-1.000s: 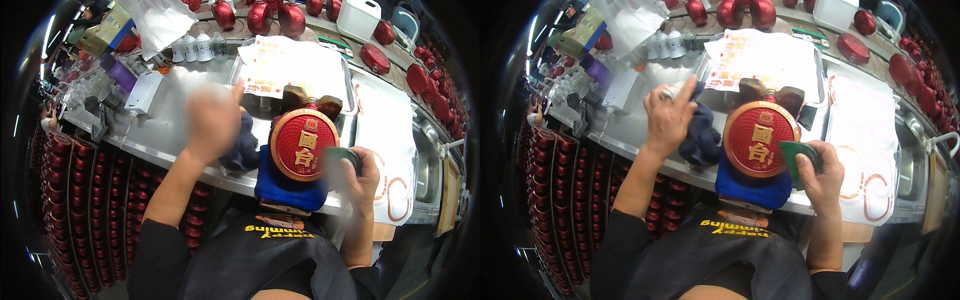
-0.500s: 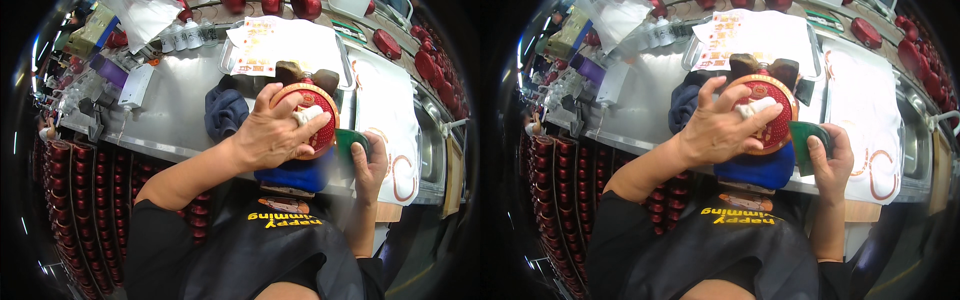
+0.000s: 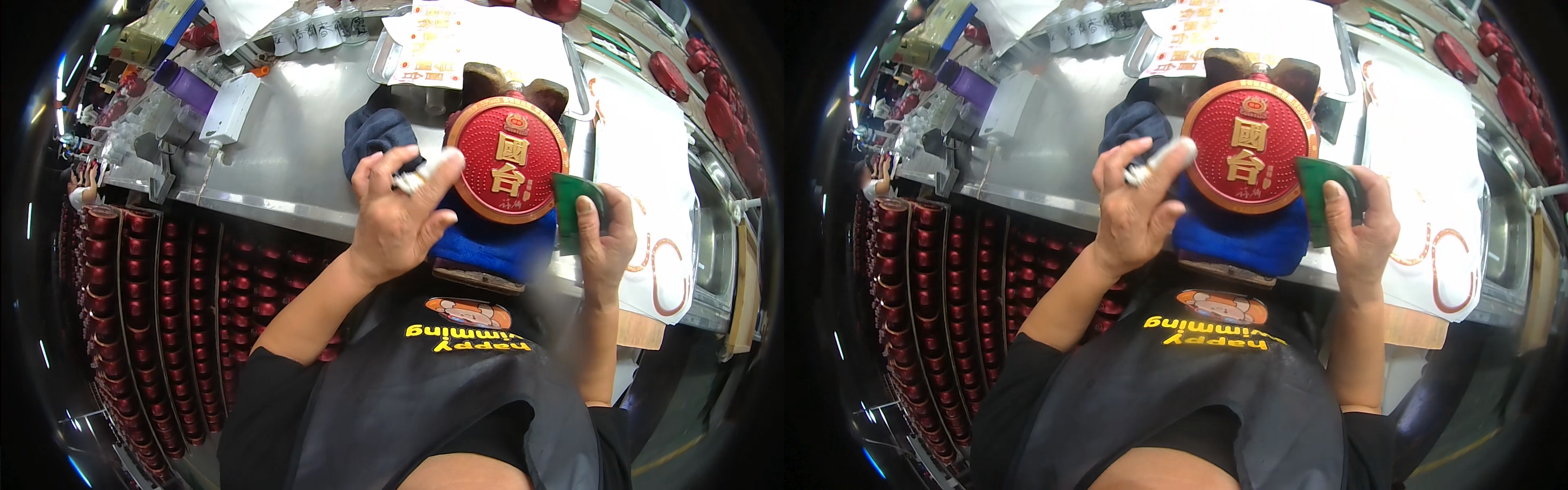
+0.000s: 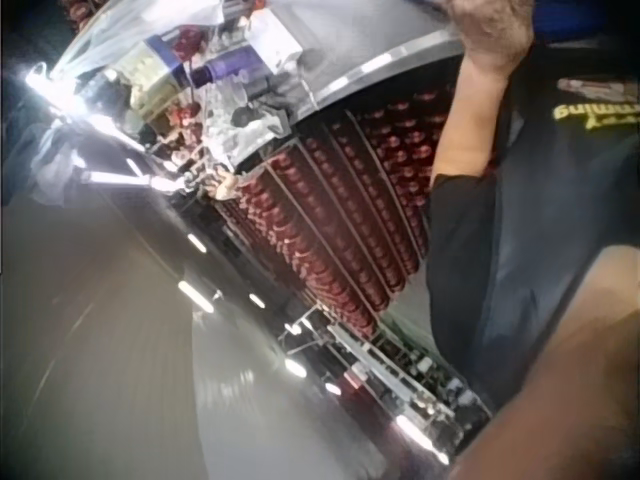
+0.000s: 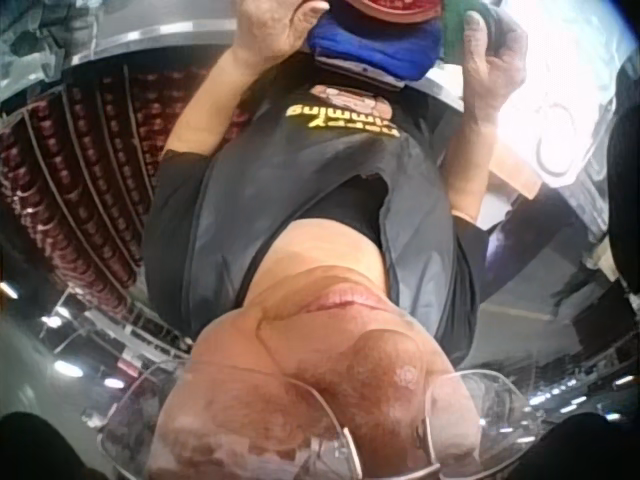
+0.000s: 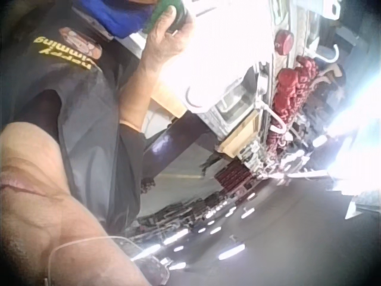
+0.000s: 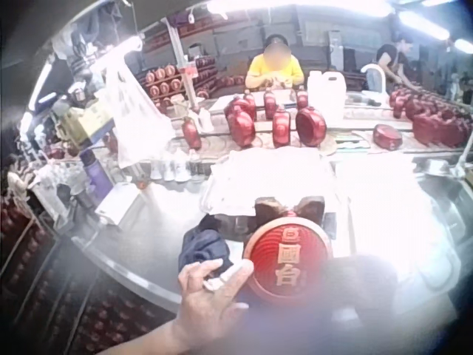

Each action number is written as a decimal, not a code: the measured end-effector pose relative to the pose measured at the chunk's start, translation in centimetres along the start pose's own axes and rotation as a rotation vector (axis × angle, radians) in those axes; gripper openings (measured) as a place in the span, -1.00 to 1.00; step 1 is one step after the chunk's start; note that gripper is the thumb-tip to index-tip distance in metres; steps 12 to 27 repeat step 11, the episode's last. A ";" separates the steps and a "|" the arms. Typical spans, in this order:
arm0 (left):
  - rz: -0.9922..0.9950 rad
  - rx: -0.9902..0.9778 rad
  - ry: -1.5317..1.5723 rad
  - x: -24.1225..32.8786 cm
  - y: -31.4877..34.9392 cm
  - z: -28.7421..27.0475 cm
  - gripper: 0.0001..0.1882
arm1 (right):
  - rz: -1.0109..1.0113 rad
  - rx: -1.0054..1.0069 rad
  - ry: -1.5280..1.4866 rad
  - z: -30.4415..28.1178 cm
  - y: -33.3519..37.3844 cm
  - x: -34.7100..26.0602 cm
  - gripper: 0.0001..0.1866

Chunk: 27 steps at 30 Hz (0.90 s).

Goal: The person cleans a red decorative object with a gold emblem using a green sponge and a white cloth. They repeatedly wipe and scrub the surface, rotating the object to access different areas.

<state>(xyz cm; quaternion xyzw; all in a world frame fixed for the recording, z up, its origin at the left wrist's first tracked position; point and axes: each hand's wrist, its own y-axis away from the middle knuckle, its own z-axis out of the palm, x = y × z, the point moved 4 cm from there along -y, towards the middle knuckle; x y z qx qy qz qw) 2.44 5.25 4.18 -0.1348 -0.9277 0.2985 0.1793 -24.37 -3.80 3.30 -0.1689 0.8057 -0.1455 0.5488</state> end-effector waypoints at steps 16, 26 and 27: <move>-0.785 -0.327 1.474 -4.4 -8.3 7.4 -0.44 | 0.121 -0.094 -0.219 -3.5 -0.4 0.1 -0.75; -0.785 -0.327 1.474 -4.4 -8.3 7.4 -0.44 | 0.121 -0.094 -0.219 -3.5 -0.4 0.1 -0.75; -0.785 -0.327 1.474 -4.4 -8.3 7.4 -0.44 | 0.121 -0.094 -0.219 -3.5 -0.4 0.1 -0.75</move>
